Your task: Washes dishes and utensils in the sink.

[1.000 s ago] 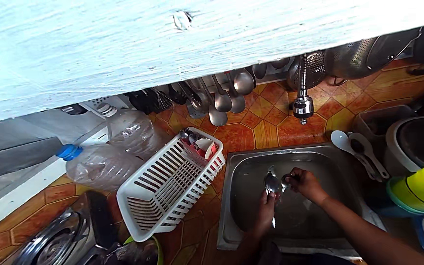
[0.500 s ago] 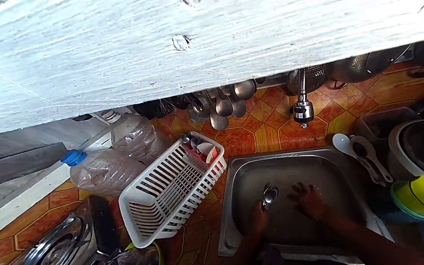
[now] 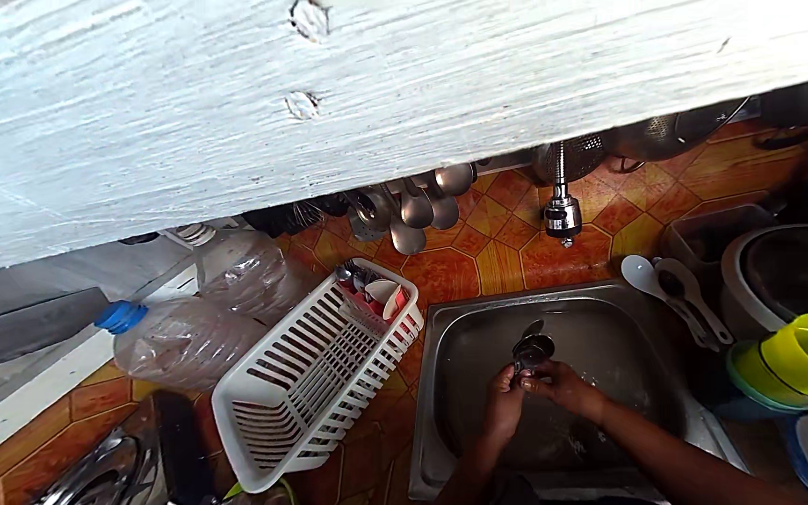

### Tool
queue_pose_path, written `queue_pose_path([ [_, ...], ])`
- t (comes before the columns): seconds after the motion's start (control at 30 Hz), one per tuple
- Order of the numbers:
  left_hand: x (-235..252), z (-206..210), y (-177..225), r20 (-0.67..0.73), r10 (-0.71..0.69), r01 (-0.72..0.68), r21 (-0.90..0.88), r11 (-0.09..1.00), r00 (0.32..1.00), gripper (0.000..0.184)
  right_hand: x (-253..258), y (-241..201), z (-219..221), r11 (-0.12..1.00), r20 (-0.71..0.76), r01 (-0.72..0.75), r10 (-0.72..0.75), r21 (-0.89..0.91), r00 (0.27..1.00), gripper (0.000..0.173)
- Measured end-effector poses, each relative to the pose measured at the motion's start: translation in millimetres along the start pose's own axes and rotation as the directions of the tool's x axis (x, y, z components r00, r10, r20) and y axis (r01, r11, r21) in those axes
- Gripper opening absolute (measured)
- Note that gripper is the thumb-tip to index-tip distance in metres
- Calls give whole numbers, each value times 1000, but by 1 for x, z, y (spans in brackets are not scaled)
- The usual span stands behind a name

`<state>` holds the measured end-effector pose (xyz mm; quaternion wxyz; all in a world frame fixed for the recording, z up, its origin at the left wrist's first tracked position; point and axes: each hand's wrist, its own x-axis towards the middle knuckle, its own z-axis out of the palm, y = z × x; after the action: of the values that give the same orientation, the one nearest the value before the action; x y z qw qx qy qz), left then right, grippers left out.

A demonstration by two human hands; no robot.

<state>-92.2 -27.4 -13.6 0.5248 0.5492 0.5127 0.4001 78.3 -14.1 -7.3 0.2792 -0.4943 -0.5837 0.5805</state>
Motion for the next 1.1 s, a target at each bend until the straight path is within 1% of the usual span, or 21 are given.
queue_pose_path([
  [0.03, -1, 4, 0, 29, 14, -13, -35, 999, 999, 20, -1, -2, 6, 991, -12, 6, -4, 134, 1000, 37],
  [0.1, -2, 8, -4, 81, -1, 6, -64, 998, 997, 19, -4, -5, 13, 925, -49, -24, 46, 379, 998, 34],
  [0.13, -3, 8, -6, 110, -23, 29, -56, 998, 994, 19, -6, -7, 15, 889, -74, -49, 93, 456, 993, 32],
  [0.23, -8, 9, -10, 207, -73, 76, -6, 997, 976, 26, -8, -12, 17, 820, -88, -135, 220, 556, 972, 22],
  [0.33, -10, 9, -20, 294, -76, 62, 55, 997, 953, 29, -7, -14, 12, 766, -72, -153, 251, 625, 965, 25],
  [0.37, -11, 7, -21, 324, -84, 50, 111, 993, 942, 31, -6, -16, 10, 747, -83, -135, 246, 651, 966, 25],
  [0.43, -10, 2, -24, 360, -131, 4, 333, 943, 924, 32, -2, -20, 0, 734, -155, -64, 226, 676, 962, 27],
  [0.47, -9, -3, -25, 363, -169, -30, 484, 874, 917, 36, 0, -24, -9, 758, -216, -37, 233, 651, 948, 27],
  [0.53, -9, -13, -29, 284, -258, -42, 743, 668, 923, 44, 7, -32, -37, 865, -380, -39, 260, 500, 888, 30],
  [0.6, -9, -23, -31, 184, -343, 14, 865, 502, 921, 50, 18, -33, -75, 971, -553, -118, 216, 208, 805, 32],
  [0.67, -8, -29, -29, 139, -418, 47, 914, 404, 898, 53, 27, -31, -117, 966, -663, -255, 161, -47, 731, 35],
  [0.7, -7, -31, -29, 144, -466, 37, 933, 357, 873, 56, 29, -34, -134, 938, -705, -328, 156, -115, 692, 38],
  [0.73, -8, -32, -31, 164, -510, 7, 949, 315, 844, 58, 29, -39, -147, 908, -746, -392, 159, -147, 647, 39],
  [0.8, -14, -34, -33, 223, -582, -68, 959, 276, 782, 59, 30, -48, -165, 881, -794, -461, 203, -107, 572, 39],
  [0.83, -16, -34, -32, 241, -606, -78, 956, 283, 758, 56, 31, -50, -170, 902, -807, -429, 218, -48, 548, 37],
  [0.87, -17, -33, -32, 246, -609, -73, 953, 295, 754, 52, 33, -51, -171, 940, -810, -338, 226, 37, 541, 34],
  [0.9, -17, -33, -31, 246, -591, -59, 947, 317, 769, 49, 31, -56, -165, 968, -790, -203, 239, 148, 564, 29],
  [0.93, -15, -33, -28, 239, -549, -41, 937, 348, 801, 48, 29, -62, -155, 959, -749, -66, 256, 274, 610, 24],
  [1.0, -10, -30, -19, 209, -406, -4, 893, 451, 890, 44, 29, -70, -133, 850, -624, 130, 261, 510, 737, 17],
  [1.07, -2, -26, -2, 193, -258, 24, 756, 654, 947, 46, 29, -73, -106, 719, -493, 180, 251, 671, 833, 15],
  [1.1, 1, -22, 8, 205, -215, 41, 626, 779, 955, 50, 29, -74, -92, 672, -438, 168, 253, 721, 863, 16],
])
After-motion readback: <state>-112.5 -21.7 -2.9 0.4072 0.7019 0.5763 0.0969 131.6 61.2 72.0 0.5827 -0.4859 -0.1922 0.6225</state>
